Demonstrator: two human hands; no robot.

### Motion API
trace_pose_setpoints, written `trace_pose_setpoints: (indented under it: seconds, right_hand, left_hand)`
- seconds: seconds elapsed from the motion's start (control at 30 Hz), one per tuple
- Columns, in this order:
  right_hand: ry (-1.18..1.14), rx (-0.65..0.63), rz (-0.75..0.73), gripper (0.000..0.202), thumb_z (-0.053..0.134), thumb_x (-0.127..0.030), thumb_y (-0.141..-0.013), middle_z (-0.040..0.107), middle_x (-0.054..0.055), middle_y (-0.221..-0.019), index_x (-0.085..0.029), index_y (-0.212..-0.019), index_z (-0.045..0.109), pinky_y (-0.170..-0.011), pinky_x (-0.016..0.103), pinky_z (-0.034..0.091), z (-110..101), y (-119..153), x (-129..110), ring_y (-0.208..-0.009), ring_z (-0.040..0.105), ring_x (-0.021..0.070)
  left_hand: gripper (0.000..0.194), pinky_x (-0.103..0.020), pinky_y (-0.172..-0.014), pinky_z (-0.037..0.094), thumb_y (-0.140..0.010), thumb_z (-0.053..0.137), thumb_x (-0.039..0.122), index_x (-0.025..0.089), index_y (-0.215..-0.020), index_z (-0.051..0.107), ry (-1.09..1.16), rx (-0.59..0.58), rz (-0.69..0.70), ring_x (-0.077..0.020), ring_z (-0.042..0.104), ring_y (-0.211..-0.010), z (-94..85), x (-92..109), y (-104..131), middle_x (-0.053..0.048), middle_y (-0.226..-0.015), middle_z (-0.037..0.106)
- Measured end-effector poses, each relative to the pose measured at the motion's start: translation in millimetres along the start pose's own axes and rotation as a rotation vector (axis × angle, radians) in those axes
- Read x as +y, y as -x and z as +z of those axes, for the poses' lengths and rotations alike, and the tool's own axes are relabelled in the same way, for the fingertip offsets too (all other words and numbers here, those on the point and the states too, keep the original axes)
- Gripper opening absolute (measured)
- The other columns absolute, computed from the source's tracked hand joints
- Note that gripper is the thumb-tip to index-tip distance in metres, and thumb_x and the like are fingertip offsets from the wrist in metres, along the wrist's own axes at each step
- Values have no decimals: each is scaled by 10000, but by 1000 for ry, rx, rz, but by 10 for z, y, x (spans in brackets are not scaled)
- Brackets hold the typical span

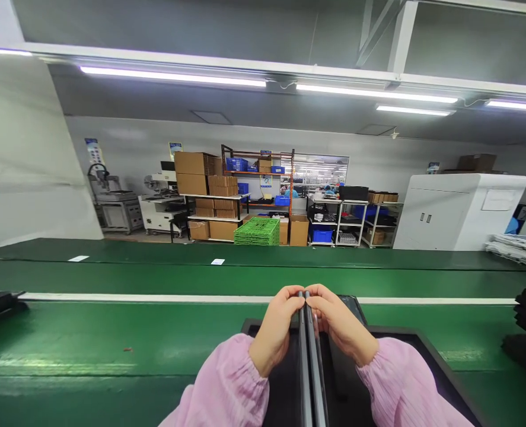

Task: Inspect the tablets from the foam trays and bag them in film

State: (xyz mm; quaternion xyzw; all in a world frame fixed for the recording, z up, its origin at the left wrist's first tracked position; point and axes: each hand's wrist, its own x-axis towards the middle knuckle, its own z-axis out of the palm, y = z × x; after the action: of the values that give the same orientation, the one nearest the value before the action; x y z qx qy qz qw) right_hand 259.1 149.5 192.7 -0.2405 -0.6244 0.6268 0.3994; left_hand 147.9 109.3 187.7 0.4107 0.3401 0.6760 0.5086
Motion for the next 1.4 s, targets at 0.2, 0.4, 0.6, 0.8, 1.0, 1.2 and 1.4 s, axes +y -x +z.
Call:
trace_pose_setpoints:
  seconds: [0.2,0.4,0.6,0.8,1.0,1.2,1.4]
  right_hand:
    - [6,11,28,221,516,-238,-651,452,-78,-514,-176,-851,444,-396,176,346,-14,37,-41,-434,394,72]
    - [72,-61,41,311,537,-192,-596,530,-27,-775,-184,-900,471,-467,221,428,-21,94,-122,-557,481,93]
    - [46,-43,39,310,573,-211,-596,519,-27,-788,-183,-892,487,-477,212,413,-35,96,-108,-556,474,82]
    - [75,-50,28,315,571,-213,-613,519,-18,-815,-181,-913,480,-482,208,431,-25,104,-104,-573,482,81]
    - [163,-94,55,441,586,-193,-592,523,17,-1008,-203,-1015,461,-487,199,450,-33,133,-124,-683,535,105]
    - [225,-79,30,443,569,-205,-618,519,29,-1054,-198,-1051,474,-504,204,460,-11,146,-132,-714,520,111]
    - [202,-56,34,478,575,-228,-599,529,28,-1032,-199,-1065,475,-508,210,434,-4,153,-89,-741,524,132]
  left_hand:
    - [244,-254,-542,452,-624,595,187,144,-860,552,-13,12,41,-120,557,-555,-60,-16,4,-4,-702,593]
    - [299,-258,-591,449,-580,572,151,159,-879,558,22,-37,32,-121,561,-610,-93,3,47,-2,-779,590]
    - [327,-271,-660,440,-586,582,155,153,-913,562,-31,-37,42,-119,558,-665,-79,15,69,-19,-852,587]
    - [375,-303,-771,420,-586,588,175,158,-958,544,-50,-31,38,-179,558,-869,-90,3,80,-40,-921,587]
    - [492,-327,-861,376,-537,548,147,167,-1027,517,-30,-117,68,-212,501,-995,-140,-28,110,-50,-1009,574]
    - [492,-321,-845,384,-548,540,144,172,-1039,513,-44,-89,56,-209,500,-981,-150,-9,119,-48,-1004,557]
    - [548,-394,-964,348,-596,514,171,126,-1139,458,-130,-43,88,-269,470,-1116,-106,-92,147,-125,-1144,532]
